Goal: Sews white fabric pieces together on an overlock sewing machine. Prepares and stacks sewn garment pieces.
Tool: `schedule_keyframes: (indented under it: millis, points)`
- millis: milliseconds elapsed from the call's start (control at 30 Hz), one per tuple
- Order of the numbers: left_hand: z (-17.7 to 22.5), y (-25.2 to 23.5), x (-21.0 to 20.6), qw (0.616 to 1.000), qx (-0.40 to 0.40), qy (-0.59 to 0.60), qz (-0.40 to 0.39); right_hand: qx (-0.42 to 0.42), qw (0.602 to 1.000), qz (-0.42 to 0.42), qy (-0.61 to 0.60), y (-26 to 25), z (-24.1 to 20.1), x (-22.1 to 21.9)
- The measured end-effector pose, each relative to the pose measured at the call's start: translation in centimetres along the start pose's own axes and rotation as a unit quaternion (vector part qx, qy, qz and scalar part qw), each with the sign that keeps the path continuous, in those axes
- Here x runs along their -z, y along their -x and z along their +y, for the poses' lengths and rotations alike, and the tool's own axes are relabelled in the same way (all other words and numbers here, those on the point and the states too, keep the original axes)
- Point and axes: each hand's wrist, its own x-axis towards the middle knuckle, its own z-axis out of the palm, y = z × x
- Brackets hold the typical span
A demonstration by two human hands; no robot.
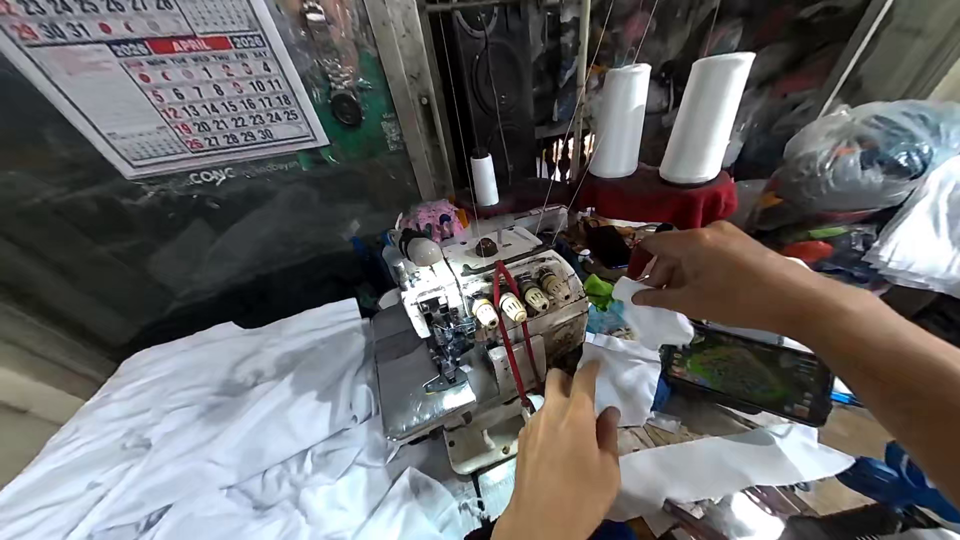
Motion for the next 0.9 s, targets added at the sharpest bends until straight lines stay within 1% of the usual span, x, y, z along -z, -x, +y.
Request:
schedule_keyframes:
  millis: [67, 167, 233, 267, 300, 333, 367, 433, 467, 500, 533, 567, 600, 633, 667, 700, 733, 767, 800, 867, 900]
  points:
    - [-0.8, 2.5, 0.7, 0.998, -0.041, 0.021, 0.032, 0.019, 1.0, 0.007, 0.006, -0.1, -1.0, 1.3]
    - [-1.8, 5.5, 2.2, 0.993, -0.085, 0.083, 0.019, 0.046, 0.998, 0.016, -0.028, 1.0, -2.9, 2.7]
    - [-2.1, 6.2, 2.6, 0.974, -0.092, 0.208, 0.022, 0.058, 0.996, 0.022, -0.065, 2.4, -4.3, 3.1]
    - [-2.0, 6.2, 2.3, 0.951, -0.081, 0.299, 0.027, 0.059, 0.994, 0.027, -0.089, 3.3, -5.1, 3.0]
    - [-1.9, 6.0, 1.4, 0.913, -0.066, 0.403, 0.025, 0.058, 0.991, 0.033, -0.114, 4.2, -6.1, 2.7]
    - [-2.0, 5.8, 0.0, 0.859, -0.056, 0.508, 0.003, 0.057, 0.988, 0.044, -0.137, 5.1, -6.9, 2.1]
    - [-2.1, 5.7, -1.6, 0.791, -0.045, 0.609, -0.039, 0.054, 0.984, 0.053, -0.158, 6.0, -7.5, 1.3]
    - [-1.8, 6.3, -4.4, 0.634, -0.011, 0.768, -0.094, 0.031, 0.974, 0.066, -0.213, 7.8, -8.4, -0.6]
    - [-1.6, 6.7, -5.0, 0.581, 0.006, 0.808, -0.099, 0.015, 0.968, 0.076, -0.237, 8.7, -8.7, -1.8]
    - [-1.5, 7.1, -5.2, 0.555, 0.015, 0.827, -0.085, 0.004, 0.963, 0.087, -0.256, 9.6, -8.7, -3.3]
    - [-1.4, 7.6, -4.9, 0.563, 0.025, 0.824, -0.053, -0.008, 0.955, 0.1, -0.279, 10.7, -8.5, -5.0]
    - [-1.5, 8.0, -4.2, 0.604, 0.042, 0.795, -0.012, -0.024, 0.946, 0.116, -0.301, 11.9, -8.3, -6.8]
    - [-2.0, 8.4, -3.3, 0.671, 0.049, 0.74, 0.016, -0.043, 0.939, 0.134, -0.315, 13.2, -8.1, -8.6]
    - [-2.8, 8.8, -2.3, 0.748, 0.036, 0.663, 0.019, -0.06, 0.932, 0.145, -0.326, 14.6, -8.3, -10.3]
    - [-3.8, 9.1, -1.0, 0.824, 0.013, 0.566, 0.001, -0.078, 0.931, 0.139, -0.329, 15.9, -8.8, -11.5]
    - [-4.8, 9.3, 0.5, 0.887, -0.014, 0.461, -0.034, -0.091, 0.932, 0.11, -0.334, 17.0, -9.5, -12.2]
    - [-5.6, 9.3, 1.9, 0.932, -0.036, 0.352, -0.079, -0.095, 0.933, 0.062, -0.343, 17.6, -10.1, -12.7]
    - [-6.0, 9.3, 3.3, 0.958, -0.054, 0.25, -0.127, -0.076, 0.931, 0.024, -0.355, 17.7, -10.3, -13.2]
    - [-5.9, 9.1, 4.6, 0.968, -0.073, 0.164, -0.176, -0.039, 0.928, 0.008, -0.371, 17.4, -10.5, -14.0]
    - [-4.8, 8.5, 6.8, 0.96, -0.094, 0.05, -0.258, 0.024, 0.912, -0.006, -0.409, 15.8, -10.8, -14.8]
    - [-4.5, 8.4, 7.6, 0.957, -0.093, 0.024, -0.275, 0.033, 0.909, -0.009, -0.416, 15.2, -11.0, -14.8]
